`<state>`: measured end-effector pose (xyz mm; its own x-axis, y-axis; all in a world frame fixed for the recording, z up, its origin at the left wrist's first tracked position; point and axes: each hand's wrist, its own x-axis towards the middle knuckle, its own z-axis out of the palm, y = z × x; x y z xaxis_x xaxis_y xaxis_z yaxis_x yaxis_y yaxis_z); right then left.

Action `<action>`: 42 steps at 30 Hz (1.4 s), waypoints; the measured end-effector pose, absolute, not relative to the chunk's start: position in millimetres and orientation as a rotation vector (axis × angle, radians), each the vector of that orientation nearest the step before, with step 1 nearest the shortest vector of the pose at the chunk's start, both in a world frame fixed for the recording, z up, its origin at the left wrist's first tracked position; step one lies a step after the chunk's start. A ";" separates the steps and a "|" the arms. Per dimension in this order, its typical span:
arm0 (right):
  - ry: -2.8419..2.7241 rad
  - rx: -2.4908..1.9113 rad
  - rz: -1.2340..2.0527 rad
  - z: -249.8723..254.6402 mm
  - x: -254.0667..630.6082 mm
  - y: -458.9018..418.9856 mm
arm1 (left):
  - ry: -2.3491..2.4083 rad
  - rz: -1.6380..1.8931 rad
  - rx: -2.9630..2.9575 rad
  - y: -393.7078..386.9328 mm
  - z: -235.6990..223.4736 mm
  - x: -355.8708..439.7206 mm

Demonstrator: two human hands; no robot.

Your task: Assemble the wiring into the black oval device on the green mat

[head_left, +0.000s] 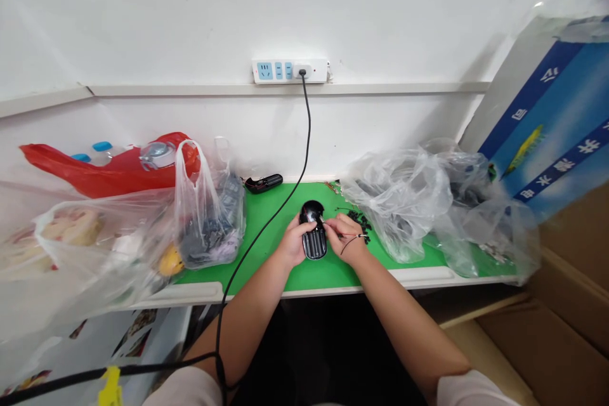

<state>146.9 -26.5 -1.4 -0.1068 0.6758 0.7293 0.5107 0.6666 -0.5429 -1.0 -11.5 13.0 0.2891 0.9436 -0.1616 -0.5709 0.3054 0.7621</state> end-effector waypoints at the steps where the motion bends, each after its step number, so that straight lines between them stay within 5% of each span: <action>1: -1.773 -0.953 0.179 -1.0 146.9 -26.6 | 0.681 1.118 0.662 -11.3 12.4 -1.1; 7: -1.637 -0.986 0.345 2.2 143.6 -28.9 | 0.686 1.139 0.690 -11.9 12.1 -1.4; 15: -0.819 -0.827 1.432 9.0 135.0 -30.4 | 0.726 1.220 0.867 -12.0 8.9 0.4; 25: -0.348 -0.510 2.055 11.2 123.5 -37.9 | 0.739 1.398 0.987 -11.2 10.5 -1.2; 37: -0.642 -0.827 2.058 20.5 136.2 -68.8 | 0.805 1.317 0.907 -9.3 9.0 -4.3; 42: -1.228 -1.178 1.394 40.2 165.5 -75.5 | 0.824 1.291 0.969 -8.3 9.7 -3.7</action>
<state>165.5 -75.5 40.2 -0.1326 0.9873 -0.0876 -0.0377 -0.0934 -0.9949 -3.7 -8.3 9.7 0.1144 0.9930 0.0305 -0.3902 0.0166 0.9206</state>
